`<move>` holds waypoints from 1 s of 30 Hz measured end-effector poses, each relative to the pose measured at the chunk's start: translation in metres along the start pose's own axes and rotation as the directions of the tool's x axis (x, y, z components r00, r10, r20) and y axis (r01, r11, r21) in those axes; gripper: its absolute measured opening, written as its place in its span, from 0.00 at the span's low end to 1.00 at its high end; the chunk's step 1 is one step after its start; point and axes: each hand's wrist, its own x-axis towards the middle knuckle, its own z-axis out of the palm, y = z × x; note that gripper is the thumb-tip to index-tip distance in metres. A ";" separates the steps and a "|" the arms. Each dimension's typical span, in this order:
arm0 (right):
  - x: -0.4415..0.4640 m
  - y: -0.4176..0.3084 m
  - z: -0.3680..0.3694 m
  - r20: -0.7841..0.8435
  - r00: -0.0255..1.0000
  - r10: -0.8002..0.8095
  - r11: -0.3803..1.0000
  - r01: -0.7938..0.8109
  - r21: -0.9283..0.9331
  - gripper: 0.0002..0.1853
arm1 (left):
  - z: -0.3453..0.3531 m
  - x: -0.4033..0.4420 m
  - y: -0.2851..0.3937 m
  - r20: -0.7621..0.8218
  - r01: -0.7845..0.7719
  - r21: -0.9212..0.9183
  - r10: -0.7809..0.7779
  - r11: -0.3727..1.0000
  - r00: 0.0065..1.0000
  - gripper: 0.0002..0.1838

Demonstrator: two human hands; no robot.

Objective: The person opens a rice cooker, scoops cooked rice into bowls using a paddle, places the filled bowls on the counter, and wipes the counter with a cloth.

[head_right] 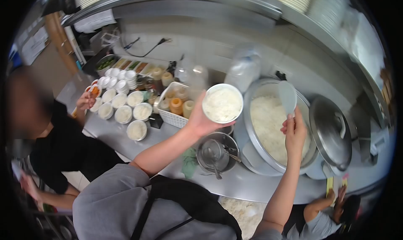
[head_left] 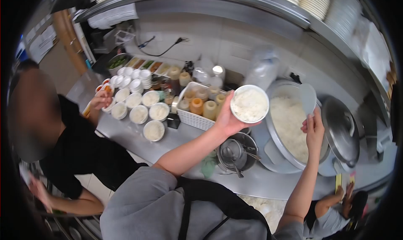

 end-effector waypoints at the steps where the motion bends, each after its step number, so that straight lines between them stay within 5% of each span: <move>1: -0.001 -0.002 0.011 0.027 1.000 -0.014 1.000 0.014 0.013 0.17 | -0.008 -0.017 0.009 -0.009 -0.032 0.007 0.032 0.999 0.999 0.30; 3: -0.012 -0.016 0.043 0.291 0.942 -0.168 0.984 0.177 -0.005 0.17 | -0.023 -0.053 0.024 -0.074 -0.070 0.037 0.073 0.997 0.995 0.30; 4: -0.023 -0.037 0.064 0.356 0.848 -0.392 0.910 0.414 0.016 0.19 | -0.034 -0.073 0.029 -0.081 -0.093 0.047 0.097 0.995 0.992 0.30; 6: -0.057 -0.114 0.098 0.472 0.525 -0.709 0.636 0.764 0.106 0.27 | -0.050 -0.105 0.035 -0.247 -0.137 0.081 0.153 0.987 0.957 0.32; 7: -0.071 -0.138 0.118 0.372 0.343 -0.862 0.432 0.882 0.190 0.30 | -0.057 -0.118 0.035 -0.307 -0.154 0.096 0.177 0.983 0.935 0.32; 10: -0.126 -0.223 0.148 0.076 0.033 -0.997 0.068 0.848 0.526 0.22 | -0.078 -0.151 0.031 -0.452 -0.210 0.115 0.239 0.971 0.859 0.32; 11: -0.154 -0.247 0.158 -0.142 0.092 -0.986 -0.002 0.833 0.554 0.15 | -0.085 -0.160 0.030 -0.483 -0.226 0.119 0.255 0.967 0.838 0.32; 15: -0.187 -0.281 0.159 -0.064 -0.094 -0.994 -0.113 0.807 0.579 0.11 | -0.108 -0.189 0.018 -0.583 -0.253 0.116 0.272 0.961 0.766 0.32; 21: -0.082 -0.225 0.167 0.159 0.041 -0.986 0.098 0.925 0.368 0.14 | -0.131 -0.211 0.016 -0.662 -0.211 0.073 0.205 0.975 0.721 0.32; 22: -0.054 -0.197 0.172 0.123 0.159 -0.980 0.189 0.936 0.298 0.17 | -0.140 -0.212 0.016 -0.655 -0.220 0.068 0.210 0.973 0.726 0.32; 24: -0.021 -0.170 0.140 0.458 0.418 -0.785 0.418 0.902 -0.107 0.14 | -0.152 -0.209 0.019 -0.704 -0.234 0.090 0.228 0.968 0.673 0.32; 26: -0.007 -0.136 0.115 0.628 0.564 -0.536 0.445 0.821 -0.358 0.12 | -0.170 -0.207 0.022 -0.764 -0.265 0.124 0.263 0.956 0.589 0.33; 28: -0.015 -0.107 0.103 0.733 0.620 -0.280 0.344 0.778 -0.526 0.12 | -0.183 -0.205 0.028 -0.775 -0.231 0.166 0.271 0.959 0.570 0.33; 30: -0.024 -0.065 0.107 0.824 0.550 -0.135 0.238 0.825 -0.512 0.09 | -0.193 -0.201 0.035 -0.778 -0.206 0.213 0.293 0.955 0.556 0.34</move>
